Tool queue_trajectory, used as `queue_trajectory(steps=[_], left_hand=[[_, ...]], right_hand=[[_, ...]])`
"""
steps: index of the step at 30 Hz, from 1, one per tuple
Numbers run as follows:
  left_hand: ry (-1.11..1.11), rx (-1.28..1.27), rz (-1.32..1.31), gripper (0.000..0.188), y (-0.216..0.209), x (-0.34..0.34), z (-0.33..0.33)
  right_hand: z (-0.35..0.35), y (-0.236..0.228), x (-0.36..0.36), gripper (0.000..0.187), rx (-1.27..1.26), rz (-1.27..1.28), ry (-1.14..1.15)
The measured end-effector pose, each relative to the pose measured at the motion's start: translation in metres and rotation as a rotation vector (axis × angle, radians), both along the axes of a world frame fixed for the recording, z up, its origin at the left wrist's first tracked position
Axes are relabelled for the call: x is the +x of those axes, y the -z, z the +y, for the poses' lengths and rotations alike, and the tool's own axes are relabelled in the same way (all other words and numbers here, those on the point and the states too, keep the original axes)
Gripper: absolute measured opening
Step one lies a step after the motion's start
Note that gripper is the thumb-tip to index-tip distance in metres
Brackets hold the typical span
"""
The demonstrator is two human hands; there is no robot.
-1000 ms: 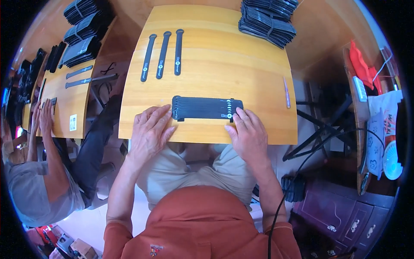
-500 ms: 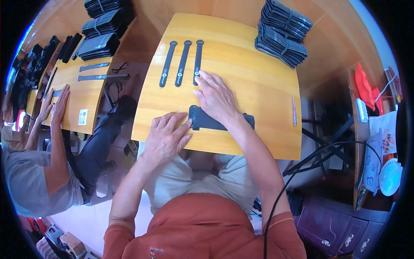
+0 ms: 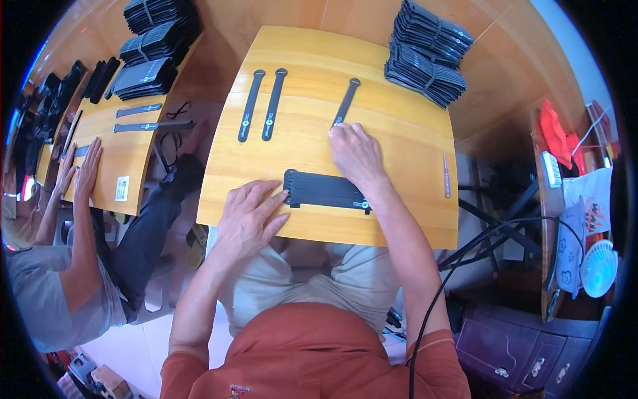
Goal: Aligning and stacking black fabric straps with white labels on a wooden table.
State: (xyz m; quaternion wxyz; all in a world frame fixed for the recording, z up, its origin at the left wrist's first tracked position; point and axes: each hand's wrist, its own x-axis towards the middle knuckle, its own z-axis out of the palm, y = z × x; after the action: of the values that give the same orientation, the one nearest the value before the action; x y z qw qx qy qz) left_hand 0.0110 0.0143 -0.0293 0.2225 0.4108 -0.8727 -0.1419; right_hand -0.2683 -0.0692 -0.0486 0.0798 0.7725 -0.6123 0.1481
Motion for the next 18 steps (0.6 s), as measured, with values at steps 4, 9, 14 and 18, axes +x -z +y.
queue_trajectory(steps=[4,9,14,18], left_hand=[[-0.028,-0.027,0.205,0.041,0.018,0.006,0.001],[-0.212,0.843,0.946,0.044,-0.004,-0.02,0.046],[-0.039,1.368,1.428,0.04,-0.055,-0.06,0.051],[-0.031,1.289,1.479,0.023,-0.042,-0.042,0.044]], right_hand=[[0.014,-0.014,-0.025,0.009,-0.175,-0.09,0.079],[0.095,-0.057,-0.013,0.014,-0.586,-0.229,-0.011],[0.2,-0.067,0.02,0.018,-0.372,-0.371,-0.51],[0.225,-0.05,0.029,0.022,-0.242,-0.563,-0.498]])
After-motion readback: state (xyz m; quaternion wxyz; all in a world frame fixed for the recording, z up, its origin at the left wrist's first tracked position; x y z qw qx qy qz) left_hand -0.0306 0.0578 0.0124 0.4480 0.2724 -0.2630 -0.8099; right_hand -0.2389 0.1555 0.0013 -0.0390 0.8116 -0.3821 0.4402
